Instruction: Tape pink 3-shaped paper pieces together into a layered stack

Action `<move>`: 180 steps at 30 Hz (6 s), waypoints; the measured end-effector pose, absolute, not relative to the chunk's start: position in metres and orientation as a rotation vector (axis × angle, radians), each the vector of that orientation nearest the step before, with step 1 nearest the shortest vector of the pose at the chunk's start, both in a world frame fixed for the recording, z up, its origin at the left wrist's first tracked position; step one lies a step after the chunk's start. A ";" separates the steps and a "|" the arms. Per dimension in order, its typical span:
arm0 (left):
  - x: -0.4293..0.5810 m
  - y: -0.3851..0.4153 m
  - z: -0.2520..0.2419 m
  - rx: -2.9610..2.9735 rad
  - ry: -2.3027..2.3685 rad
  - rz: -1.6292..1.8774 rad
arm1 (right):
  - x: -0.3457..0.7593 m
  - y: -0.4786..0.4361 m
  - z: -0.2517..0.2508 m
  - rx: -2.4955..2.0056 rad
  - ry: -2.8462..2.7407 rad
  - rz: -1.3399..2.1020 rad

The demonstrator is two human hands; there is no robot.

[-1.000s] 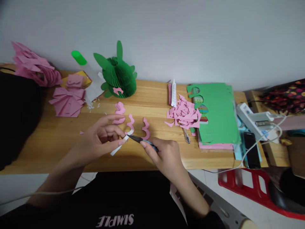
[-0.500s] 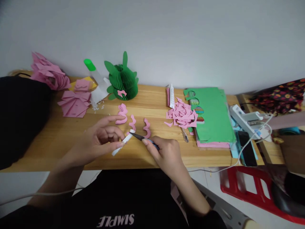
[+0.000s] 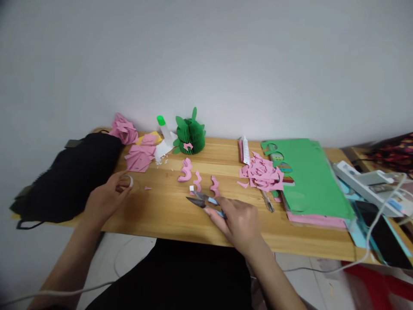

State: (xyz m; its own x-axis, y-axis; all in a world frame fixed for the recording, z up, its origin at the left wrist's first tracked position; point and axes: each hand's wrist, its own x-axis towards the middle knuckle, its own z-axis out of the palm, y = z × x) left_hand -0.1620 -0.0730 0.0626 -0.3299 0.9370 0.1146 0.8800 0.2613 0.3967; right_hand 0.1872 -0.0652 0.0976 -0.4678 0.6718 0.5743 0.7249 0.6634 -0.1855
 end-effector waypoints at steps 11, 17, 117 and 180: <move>-0.066 -0.041 0.126 1.791 1.332 0.979 | 0.192 -0.056 0.119 -0.996 -2.286 -0.236; -0.029 -0.022 0.146 1.682 1.140 0.850 | 0.204 -0.059 0.128 -1.044 -2.262 -0.265; 0.010 0.018 0.127 0.926 0.703 0.831 | 0.177 -0.053 0.103 -1.348 -1.147 1.192; -0.003 0.026 0.125 2.305 0.951 0.578 | 0.215 -0.043 0.129 -1.487 -2.454 -0.198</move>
